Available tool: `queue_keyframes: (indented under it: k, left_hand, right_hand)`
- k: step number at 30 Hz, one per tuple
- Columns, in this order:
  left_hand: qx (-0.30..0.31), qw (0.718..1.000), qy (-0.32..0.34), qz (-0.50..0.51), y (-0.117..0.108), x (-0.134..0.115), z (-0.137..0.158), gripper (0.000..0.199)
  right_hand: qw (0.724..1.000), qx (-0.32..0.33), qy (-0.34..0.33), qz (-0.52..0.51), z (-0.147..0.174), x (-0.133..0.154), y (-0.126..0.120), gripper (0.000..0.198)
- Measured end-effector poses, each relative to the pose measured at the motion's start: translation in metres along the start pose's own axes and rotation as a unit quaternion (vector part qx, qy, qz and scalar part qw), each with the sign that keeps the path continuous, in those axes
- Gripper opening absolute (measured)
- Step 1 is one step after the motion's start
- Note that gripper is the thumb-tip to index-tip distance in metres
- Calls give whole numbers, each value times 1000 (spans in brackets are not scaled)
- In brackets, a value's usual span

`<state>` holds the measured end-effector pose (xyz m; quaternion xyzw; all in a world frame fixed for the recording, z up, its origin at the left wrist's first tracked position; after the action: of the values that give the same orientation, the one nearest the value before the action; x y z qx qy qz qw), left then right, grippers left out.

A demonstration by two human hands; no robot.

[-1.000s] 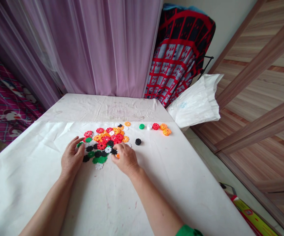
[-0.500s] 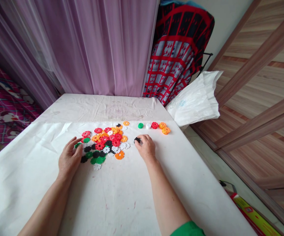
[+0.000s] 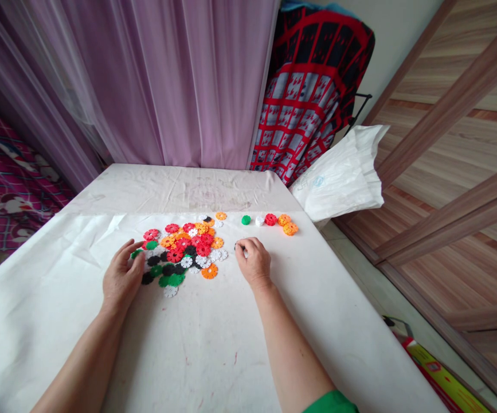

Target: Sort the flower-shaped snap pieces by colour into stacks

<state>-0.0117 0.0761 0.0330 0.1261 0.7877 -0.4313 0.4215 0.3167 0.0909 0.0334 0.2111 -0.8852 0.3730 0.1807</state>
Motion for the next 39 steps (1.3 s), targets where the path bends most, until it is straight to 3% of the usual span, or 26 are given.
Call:
queue_keyframes:
  k: [7,11,15,18,27,35,39]
  left_hand:
    - [-4,1000,-7,6,-2,-3,1,35]
    - [-1,1000,-8,10,-3,-5,1,35]
    - [-2,1000,-4,13,-3,-5,1,35]
    - [-9,1000,2,18,-4,-6,1,33]
    - [2,1000,1,5,-3,-6,1,35]
    - [12,1000,-11,3,-2,-6,1,35]
    - [16,1000,-9,12,0,-4,1,34]
  right_hand:
    - [982,183,-25,37,28,45,14,16]
    - [967,235,-31,94,34,63,15,32]
    - [957,266,-19,110,35,74,17,27]
    - [952,287,2,108,29,68,11,20]
    - [923,333,74,179,6,8,-24,15]
    - [919,338,65,191,5,11,-24,15]
    - [913,343,41,215,2,27,-33,20]
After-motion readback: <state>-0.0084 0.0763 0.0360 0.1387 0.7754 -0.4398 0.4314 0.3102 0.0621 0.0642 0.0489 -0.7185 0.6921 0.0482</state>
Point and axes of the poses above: each hand's wrist, its own z-axis away from the middle knuckle, its own y-axis out of the palm, x = y × z, the point moved 5 cm from there along -z, towards the middle knuckle, and after that the axes turned 10 degrees about -x, right-handed, at the moved point
